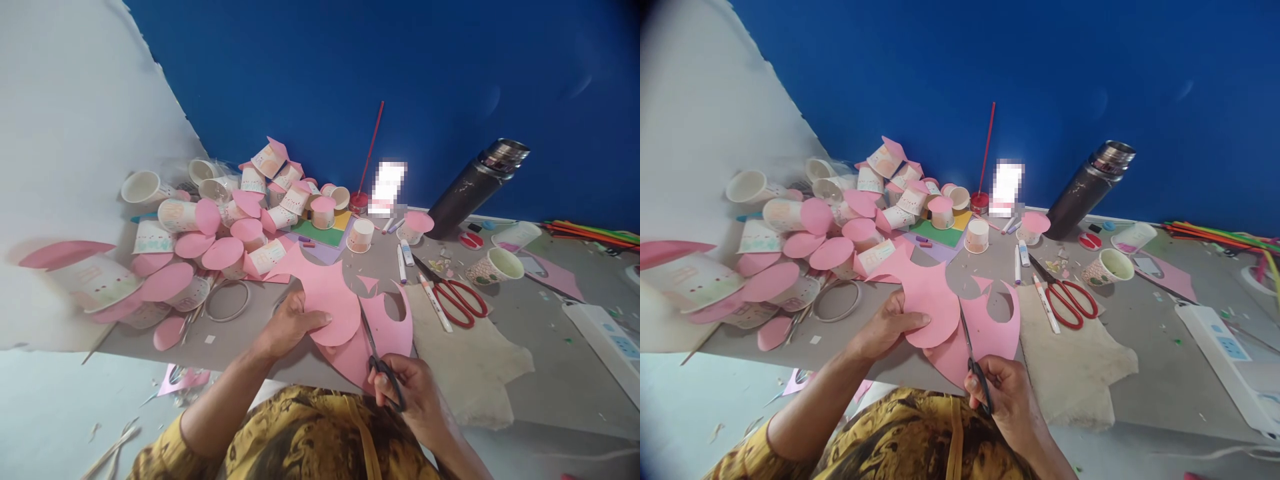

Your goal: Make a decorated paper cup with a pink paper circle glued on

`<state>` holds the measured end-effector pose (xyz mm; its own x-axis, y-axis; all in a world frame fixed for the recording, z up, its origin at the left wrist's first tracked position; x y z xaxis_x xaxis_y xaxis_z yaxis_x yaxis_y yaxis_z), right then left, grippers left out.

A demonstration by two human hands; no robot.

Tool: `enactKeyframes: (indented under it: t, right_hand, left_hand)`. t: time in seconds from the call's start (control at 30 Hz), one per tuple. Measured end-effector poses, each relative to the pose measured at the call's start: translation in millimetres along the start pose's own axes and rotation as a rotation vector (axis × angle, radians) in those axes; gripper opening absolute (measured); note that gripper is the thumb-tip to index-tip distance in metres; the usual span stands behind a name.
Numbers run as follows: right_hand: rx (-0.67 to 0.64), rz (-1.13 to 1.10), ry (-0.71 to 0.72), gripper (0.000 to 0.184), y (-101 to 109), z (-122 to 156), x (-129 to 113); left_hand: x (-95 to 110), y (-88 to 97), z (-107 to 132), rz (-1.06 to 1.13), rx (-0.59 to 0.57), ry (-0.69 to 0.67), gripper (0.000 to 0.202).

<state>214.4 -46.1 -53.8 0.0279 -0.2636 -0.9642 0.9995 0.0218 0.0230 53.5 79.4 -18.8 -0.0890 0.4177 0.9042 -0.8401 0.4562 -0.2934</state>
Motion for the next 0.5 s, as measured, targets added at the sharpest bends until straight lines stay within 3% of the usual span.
enactKeyframes:
  t: [0.5]
  right_hand:
    - [-0.037,0.015,0.015,0.055,2.8,-31.1,-8.6]
  left_hand:
    - [18.2,-6.5,-13.2,-0.017,-0.124,0.053,0.035]
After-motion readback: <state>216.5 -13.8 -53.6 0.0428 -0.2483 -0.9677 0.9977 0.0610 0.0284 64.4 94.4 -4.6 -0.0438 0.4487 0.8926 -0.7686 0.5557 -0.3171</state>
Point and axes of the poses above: each hand's wrist, its own z-axis away from the middle knuckle, its own y-axis out of the back of the hand, x = y × z, the point moved 9 cm from there along -z, towards the middle knuckle, and after that the axes turned 4 degrees about y, right-handed, at the moved point
